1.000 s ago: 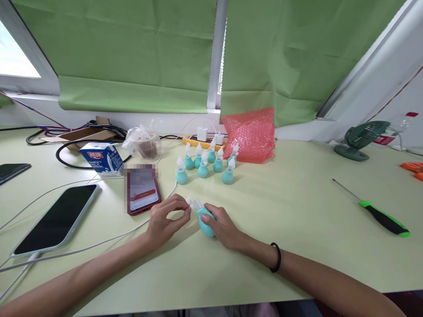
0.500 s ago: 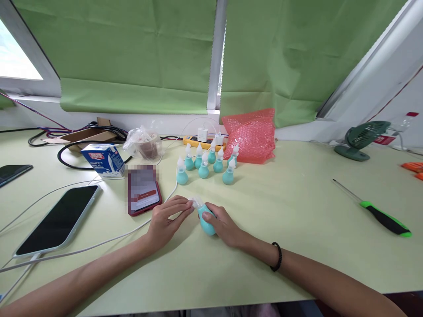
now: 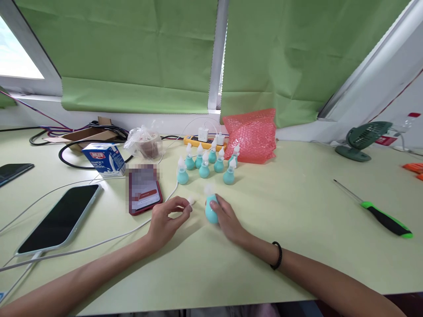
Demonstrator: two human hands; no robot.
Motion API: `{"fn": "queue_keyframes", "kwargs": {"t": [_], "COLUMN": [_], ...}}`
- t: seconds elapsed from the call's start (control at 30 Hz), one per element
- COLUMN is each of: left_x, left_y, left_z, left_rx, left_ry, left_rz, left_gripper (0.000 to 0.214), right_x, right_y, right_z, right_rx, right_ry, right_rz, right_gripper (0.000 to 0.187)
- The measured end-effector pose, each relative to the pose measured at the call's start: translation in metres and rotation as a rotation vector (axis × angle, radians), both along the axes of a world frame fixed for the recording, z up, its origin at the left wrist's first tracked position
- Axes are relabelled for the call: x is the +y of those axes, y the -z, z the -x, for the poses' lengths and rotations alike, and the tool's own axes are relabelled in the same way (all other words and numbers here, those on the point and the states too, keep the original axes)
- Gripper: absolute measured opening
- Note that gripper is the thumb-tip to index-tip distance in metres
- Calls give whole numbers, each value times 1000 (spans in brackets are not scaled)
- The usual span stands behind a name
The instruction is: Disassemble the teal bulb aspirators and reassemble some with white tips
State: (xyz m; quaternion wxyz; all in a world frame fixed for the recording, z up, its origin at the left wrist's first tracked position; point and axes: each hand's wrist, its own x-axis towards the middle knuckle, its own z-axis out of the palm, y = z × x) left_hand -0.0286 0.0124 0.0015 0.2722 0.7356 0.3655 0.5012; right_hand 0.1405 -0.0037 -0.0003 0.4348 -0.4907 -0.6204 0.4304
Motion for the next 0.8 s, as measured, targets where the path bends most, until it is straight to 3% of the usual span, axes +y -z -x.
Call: {"fn": "queue_keyframes", "kwargs": {"t": [0.07,0.13,0.33,0.43,0.53,0.63,0.8], "left_x": [4,9,17,16,11,1,-10], "left_y": [-2,-3,7,8,1,-8,-13], "left_z": [2,4,7,7,8,9,6], "left_rx": [51,165,497,459,292,194,364], "left_ry": [-44,-72,-12,-26,-43,58,289], "left_rz": [26,0,-46,-12,31,38,113], "left_gripper": [6,8,16,19,25,22,27], "right_x": [4,5,2,1,-2,-8,-18], "right_y": [1,2,0,-1,-3,-4,-7], "right_z": [-3,-5,-4,-3,-2,2,7], "right_rx": [48,51,99,4,-174,-356,-503], "right_ry": [36,-18,-119,-101,-104,-185,-297], "right_rz": [1,-8,-16,-76,-118,-187,-309], "right_gripper": [28,27,24,20,17,17,16]}}
